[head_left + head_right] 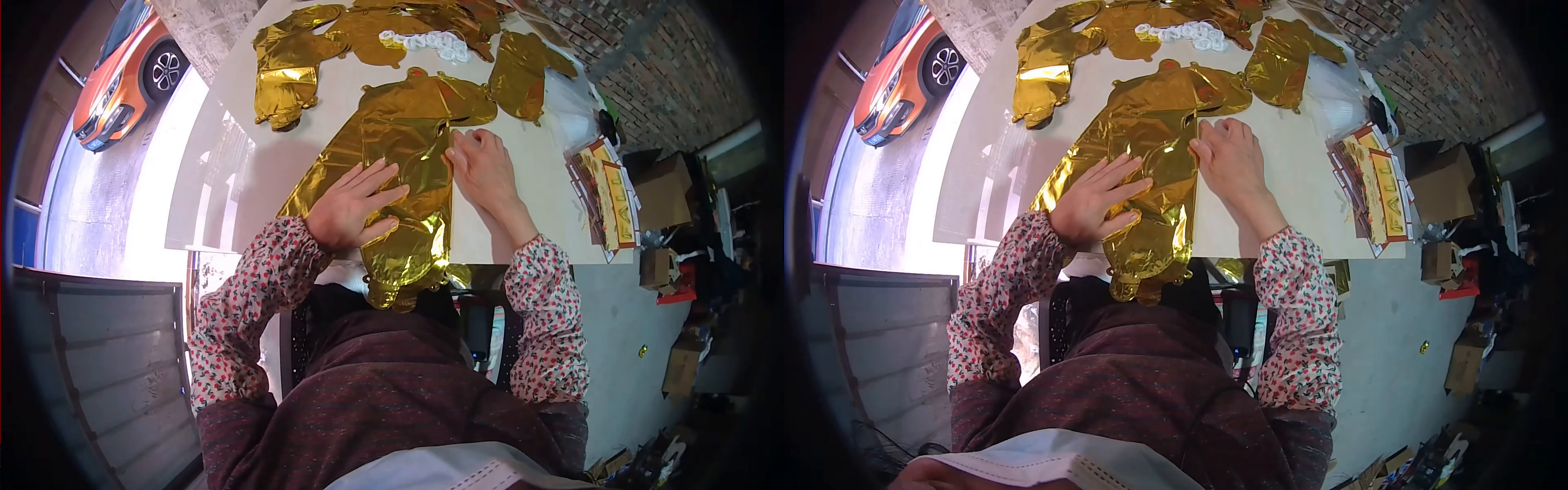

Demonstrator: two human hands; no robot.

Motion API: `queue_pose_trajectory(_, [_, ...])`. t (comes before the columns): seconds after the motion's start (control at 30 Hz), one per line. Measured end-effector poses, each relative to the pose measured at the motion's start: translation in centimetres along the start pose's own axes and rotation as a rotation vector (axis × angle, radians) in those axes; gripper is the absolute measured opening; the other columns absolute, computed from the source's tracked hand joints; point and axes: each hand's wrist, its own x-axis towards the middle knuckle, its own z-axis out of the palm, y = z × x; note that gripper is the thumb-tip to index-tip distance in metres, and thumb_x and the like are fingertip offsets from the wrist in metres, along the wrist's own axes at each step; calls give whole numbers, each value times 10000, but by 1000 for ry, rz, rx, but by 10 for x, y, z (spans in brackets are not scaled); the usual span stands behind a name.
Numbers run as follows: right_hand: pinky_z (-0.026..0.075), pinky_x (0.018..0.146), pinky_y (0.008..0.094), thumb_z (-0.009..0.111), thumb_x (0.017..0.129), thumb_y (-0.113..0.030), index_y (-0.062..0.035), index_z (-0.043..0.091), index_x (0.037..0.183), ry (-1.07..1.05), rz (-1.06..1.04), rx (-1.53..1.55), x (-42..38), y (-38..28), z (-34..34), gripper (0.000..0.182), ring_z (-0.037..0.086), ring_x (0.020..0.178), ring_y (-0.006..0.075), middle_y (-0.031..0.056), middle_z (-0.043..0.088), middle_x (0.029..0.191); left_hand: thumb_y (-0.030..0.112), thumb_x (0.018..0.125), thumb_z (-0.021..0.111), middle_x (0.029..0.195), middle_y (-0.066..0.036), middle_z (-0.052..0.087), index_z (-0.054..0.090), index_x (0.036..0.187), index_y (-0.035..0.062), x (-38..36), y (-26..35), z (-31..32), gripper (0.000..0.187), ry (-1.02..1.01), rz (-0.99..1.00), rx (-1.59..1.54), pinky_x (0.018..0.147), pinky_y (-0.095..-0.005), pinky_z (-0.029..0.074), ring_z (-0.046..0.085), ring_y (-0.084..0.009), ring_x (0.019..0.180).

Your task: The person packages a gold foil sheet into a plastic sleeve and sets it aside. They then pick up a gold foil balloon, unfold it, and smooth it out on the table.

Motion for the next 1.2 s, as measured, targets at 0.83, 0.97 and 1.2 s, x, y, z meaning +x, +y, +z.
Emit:
queue_pose_trajectory(0.83, [421, 1041, 455, 721, 859, -323, -152, 298, 1529, 68, 312, 130, 83, -10, 38, 811, 491, 1258, 437, 262, 398, 1467, 387, 939, 602, 1528, -164, 383, 515, 1420, 184, -1, -5, 8, 530, -31, -12, 28, 1168, -504, 269, 320, -345, 1442])
queue_pose_trajectory(0.97, [467, 987, 406, 676, 897, -262, -41, 387, 1465, 60, 151, 339, 62, -15, 42, 675, 591, 1148, 391, 266, 571, 1295, 392, 942, 596, 1525, -164, 386, 514, 1420, 183, -2, -4, 7, 528, -27, -10, 31, 1169, -503, 269, 318, -343, 1443])
queue_pose_trajectory(1.2, [510, 905, 347, 559, 954, -157, -2, 548, 1334, 270, 237, 734, 50, 22, 43, 411, 670, 1037, 321, 221, 673, 1158, 390, 935, 605, 1527, -169, 385, 521, 1416, 178, -3, -4, 7, 532, -11, 1, 28, 1163, -508, 276, 325, -347, 1440])
